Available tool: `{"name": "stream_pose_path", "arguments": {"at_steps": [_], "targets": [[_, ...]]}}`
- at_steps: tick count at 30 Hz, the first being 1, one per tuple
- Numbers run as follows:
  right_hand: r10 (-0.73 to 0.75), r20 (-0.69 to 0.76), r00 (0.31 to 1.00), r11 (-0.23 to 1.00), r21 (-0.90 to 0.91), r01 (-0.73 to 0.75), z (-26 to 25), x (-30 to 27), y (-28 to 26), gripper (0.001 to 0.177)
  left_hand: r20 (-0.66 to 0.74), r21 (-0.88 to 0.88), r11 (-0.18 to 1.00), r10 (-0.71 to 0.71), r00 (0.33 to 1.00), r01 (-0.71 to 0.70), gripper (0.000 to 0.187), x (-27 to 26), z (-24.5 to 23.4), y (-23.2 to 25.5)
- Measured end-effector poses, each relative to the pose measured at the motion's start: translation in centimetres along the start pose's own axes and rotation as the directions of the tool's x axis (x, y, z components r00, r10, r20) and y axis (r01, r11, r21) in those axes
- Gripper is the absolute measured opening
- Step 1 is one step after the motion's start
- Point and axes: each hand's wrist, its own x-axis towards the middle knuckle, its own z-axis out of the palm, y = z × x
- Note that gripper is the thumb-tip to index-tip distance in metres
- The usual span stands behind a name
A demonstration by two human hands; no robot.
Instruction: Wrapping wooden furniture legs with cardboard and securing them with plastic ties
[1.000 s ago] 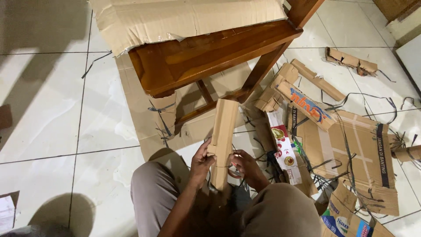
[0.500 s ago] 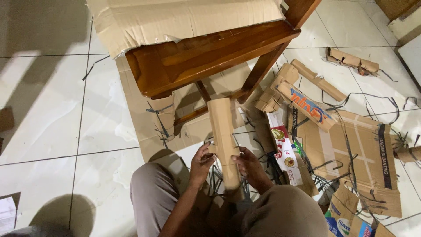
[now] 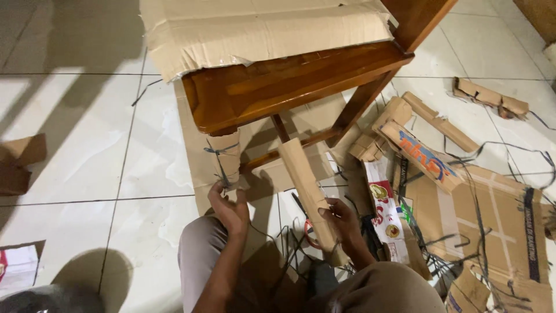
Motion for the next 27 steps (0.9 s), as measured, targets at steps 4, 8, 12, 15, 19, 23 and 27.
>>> {"name": "stream_pose_path", "arguments": {"at_steps": [4, 8, 12, 15, 19, 23, 27], "targets": [[-0.099, 0.061, 0.993, 0.971, -0.213, 0.11, -0.6, 3.3, 0.0, 0.037, 0.009, 0.016, 1.0, 0.0, 1.0, 0.0, 0.06, 2.0, -1.0, 0.4], [-0.172, 0.222, 0.96, 0.701, -0.657, 0.278, -1.0, 4.2, -6.3, 0.032, 0.139, 0.117, 0.991, 0.047, 0.989, -0.063, 0.077, 3.7, -1.9, 0.8], [-0.184, 0.429, 0.884, 0.505, -0.731, 0.46, -0.4, 6.8, -11.3, 0.027, 0.184, 0.105, 0.979, 0.151, 0.971, -0.172, 0.077, 4.5, -1.9, 1.8], [-0.171, 0.54, 0.824, 0.477, -0.686, 0.549, 0.7, 8.6, -13.9, 0.031, 0.236, 0.065, 0.993, 0.08, 0.968, -0.098, 0.079, 4.8, -2.0, 0.0], [-0.131, 0.663, 0.737, 0.342, -0.668, 0.661, 1.3, 13.0, -15.1, 0.034, 0.24, 0.065, 0.997, -0.042, 0.97, 0.027, 0.077, 4.1, -1.8, 1.6], [0.036, 0.737, 0.674, 0.163, -0.67, 0.724, 2.2, 17.2, -13.8, 0.029, 0.198, 0.193, 0.98, -0.094, 0.976, 0.055, 0.082, 2.9, -1.4, -0.2], [0.148, 0.774, 0.615, -0.02, -0.62, 0.785, 5.0, 17.1, -15.9, 0.028, 0.156, 0.25, 0.967, -0.1, 0.983, 0.058, 0.068, 1.7, -1.4, 1.0]]}}
